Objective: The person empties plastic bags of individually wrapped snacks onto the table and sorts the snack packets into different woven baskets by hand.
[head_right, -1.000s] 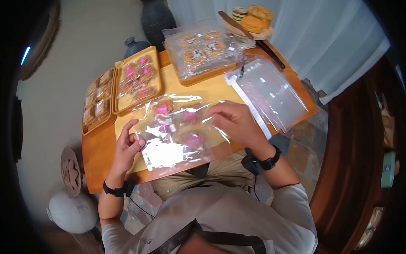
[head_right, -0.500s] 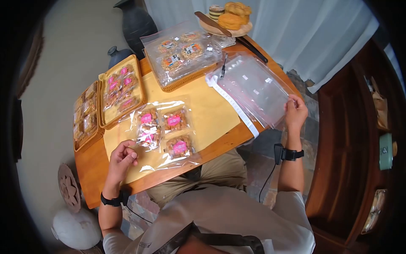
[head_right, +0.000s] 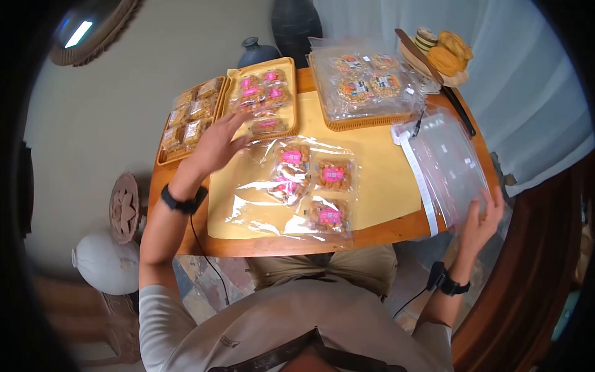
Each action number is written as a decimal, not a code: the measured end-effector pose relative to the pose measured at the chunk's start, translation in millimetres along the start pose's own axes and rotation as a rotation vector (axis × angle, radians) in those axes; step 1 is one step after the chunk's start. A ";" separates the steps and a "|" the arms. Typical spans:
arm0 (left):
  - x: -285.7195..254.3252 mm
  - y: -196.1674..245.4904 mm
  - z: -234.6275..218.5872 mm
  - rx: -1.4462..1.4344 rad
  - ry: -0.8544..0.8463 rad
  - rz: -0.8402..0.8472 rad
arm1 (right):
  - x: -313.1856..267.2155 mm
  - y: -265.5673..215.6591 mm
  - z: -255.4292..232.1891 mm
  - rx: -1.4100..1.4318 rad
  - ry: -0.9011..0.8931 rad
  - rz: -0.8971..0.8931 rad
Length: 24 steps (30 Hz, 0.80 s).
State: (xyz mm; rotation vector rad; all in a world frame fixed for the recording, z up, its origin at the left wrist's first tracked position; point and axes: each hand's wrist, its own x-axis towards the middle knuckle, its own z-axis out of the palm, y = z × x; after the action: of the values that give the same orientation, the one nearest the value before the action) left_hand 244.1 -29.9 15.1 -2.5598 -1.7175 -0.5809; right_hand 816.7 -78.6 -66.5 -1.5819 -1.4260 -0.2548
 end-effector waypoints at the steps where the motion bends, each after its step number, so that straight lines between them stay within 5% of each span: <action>1: 14.5 -12.0 6.3 0.001 -0.018 -0.024 | -3.4 -14.6 4.5 0.132 -0.050 -0.023; 6: 64.2 -70.8 52.4 0.274 -0.029 -0.085 | -26.2 -104.4 25.2 0.361 -0.388 -0.033; 12: 84.9 -87.5 45.7 0.423 -0.214 -0.351 | -37.4 -128.2 45.1 0.453 -0.592 -0.153; 15: 80.3 -76.5 41.1 0.509 -0.041 -0.414 | -38.7 -129.3 52.5 0.459 -0.622 -0.139; 17: 70.5 -60.4 30.3 -0.306 -0.219 -0.142 | -41.7 -128.2 58.1 0.473 -0.629 -0.137; 20: 49.2 -52.0 31.9 -0.239 -0.278 0.096 | -39.8 -134.3 60.4 0.465 -0.655 -0.154; 24: 41.3 -60.4 35.4 -0.223 -0.318 -0.147 | -44.4 -133.6 68.6 0.486 -0.683 -0.157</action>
State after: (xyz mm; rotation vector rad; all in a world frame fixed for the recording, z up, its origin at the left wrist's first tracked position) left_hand 214.4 38.5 -17.3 -2.8234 -2.0619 -0.4055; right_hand 660.1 -75.5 -66.6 -1.1899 -1.9451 0.5619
